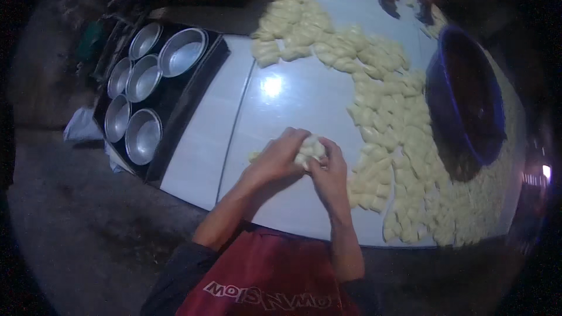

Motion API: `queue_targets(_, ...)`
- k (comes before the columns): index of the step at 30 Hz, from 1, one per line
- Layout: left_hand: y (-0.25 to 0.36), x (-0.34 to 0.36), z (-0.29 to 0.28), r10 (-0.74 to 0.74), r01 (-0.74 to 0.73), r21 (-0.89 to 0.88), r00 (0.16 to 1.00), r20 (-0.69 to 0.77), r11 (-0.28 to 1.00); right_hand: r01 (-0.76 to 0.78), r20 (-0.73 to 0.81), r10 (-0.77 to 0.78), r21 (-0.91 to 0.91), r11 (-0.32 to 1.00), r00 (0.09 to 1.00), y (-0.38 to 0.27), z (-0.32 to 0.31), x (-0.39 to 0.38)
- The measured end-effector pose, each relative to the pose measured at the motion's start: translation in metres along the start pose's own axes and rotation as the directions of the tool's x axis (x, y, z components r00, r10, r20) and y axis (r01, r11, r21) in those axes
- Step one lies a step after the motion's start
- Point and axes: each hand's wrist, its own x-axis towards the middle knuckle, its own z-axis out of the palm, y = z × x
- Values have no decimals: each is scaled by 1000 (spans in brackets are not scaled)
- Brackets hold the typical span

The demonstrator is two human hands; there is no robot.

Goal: The person takes small pieces of dough from a table, fills them with a chocolate-colored paste from a bowl, and shapes them into rounded buns before placing them into circular baking molds on a tray.

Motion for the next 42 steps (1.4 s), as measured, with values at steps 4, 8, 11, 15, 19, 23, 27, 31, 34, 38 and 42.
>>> queue_targets(4,-4,-22,-14,-20,10,-251,999,-36,968,-101,114,77,225,969,991,-37,18,-12)
queue_targets(8,-6,-71,-76,-100,52,-323,986,-134,945,-173,233,152,69,983,960,-91,72,-16)
queue_targets(11,-23,-116,-145,-125,51,-224,936,-329,973,-50,439,32,28,998,898,-109,138,0)
queue_targets(15,-54,-183,-236,-338,158,-384,820,-462,910,291,703,-151,-82,953,695,-135,254,19)
queue_targets(19,-135,-215,-275,-343,371,-37,811,-475,928,781,873,-148,-326,533,466,-123,349,43)
queue_targets(23,-151,-217,-289,-360,426,99,849,-387,899,833,853,-92,-470,292,514,-116,374,51)
queue_targets(27,-143,-222,-302,-382,479,145,819,-428,866,796,815,-127,-498,345,565,-127,365,49)
queue_targets(31,-162,-229,-310,-449,555,150,780,-436,818,860,849,-199,-434,268,490,-118,387,38)
queue_targets(34,-169,-216,-306,-402,538,276,813,-422,796,903,875,-225,-406,142,429,-94,405,33)
queue_targets(38,-158,-222,-310,-365,474,217,841,-400,854,887,860,-233,-411,209,454,-90,402,36)
queue_targets(42,-157,-222,-302,-193,285,152,876,-441,946,877,859,-210,-422,228,468,-95,391,40)
